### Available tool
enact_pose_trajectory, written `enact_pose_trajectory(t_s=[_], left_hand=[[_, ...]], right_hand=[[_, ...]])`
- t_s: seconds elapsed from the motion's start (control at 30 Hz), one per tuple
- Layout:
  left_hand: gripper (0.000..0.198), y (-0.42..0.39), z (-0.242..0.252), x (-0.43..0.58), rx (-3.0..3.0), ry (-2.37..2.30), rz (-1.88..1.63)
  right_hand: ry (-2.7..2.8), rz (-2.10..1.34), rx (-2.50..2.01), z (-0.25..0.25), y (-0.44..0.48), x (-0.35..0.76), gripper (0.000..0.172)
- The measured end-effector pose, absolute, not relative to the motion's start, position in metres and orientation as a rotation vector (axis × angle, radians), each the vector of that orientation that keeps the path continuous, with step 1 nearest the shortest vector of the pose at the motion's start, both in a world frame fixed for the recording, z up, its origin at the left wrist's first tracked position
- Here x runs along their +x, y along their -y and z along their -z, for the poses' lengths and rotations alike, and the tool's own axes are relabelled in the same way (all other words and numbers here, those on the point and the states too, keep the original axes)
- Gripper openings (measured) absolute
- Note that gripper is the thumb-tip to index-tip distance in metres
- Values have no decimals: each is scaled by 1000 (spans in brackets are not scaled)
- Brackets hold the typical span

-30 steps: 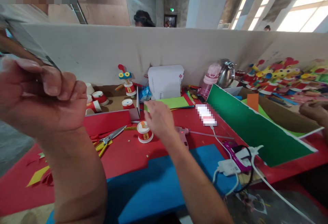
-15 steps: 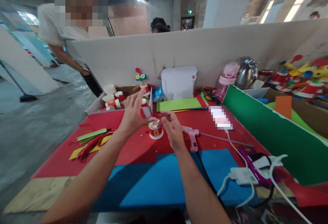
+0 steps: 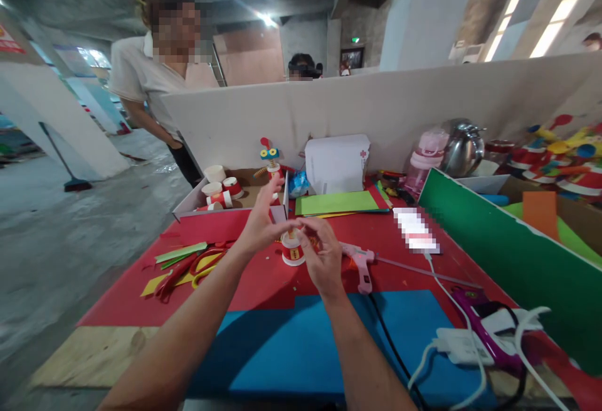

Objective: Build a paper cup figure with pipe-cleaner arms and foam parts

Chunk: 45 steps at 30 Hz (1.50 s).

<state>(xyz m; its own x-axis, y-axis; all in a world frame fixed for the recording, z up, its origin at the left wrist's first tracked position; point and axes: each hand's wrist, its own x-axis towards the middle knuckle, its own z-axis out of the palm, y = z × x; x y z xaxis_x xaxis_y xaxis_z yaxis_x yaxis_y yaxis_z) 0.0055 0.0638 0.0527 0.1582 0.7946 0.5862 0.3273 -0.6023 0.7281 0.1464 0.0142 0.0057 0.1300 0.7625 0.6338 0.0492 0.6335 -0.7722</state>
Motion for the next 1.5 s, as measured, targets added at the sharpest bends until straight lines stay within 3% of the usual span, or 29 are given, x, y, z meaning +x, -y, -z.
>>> enact_pose_trajectory(t_s=[0.1, 0.3, 0.53, 0.77, 1.27, 1.5], left_hand=[[58, -84, -83, 0, 1247, -734, -1646], [55, -125, -130, -38, 455, -328, -1875], [57, -136, -114, -66, 318, -376, -2006], [54, -144, -92, -74, 207, -339, -2021], [40, -141, -82, -61, 50, -310, -1962], [38, -145, -70, -55, -10, -288, -1930]], right_hand=[[1270, -589, -751, -14, 1, 132, 11], [1581, -676, -755, -19, 48, 101, 23], [1758, -602, -757, 9, 83, 88, 41], [1869, -573, -728, 12, 97, 87, 49], [1777, -628, -718, 11, 97, 93, 17], [1857, -520, -765, 8, 84, 93, 21]])
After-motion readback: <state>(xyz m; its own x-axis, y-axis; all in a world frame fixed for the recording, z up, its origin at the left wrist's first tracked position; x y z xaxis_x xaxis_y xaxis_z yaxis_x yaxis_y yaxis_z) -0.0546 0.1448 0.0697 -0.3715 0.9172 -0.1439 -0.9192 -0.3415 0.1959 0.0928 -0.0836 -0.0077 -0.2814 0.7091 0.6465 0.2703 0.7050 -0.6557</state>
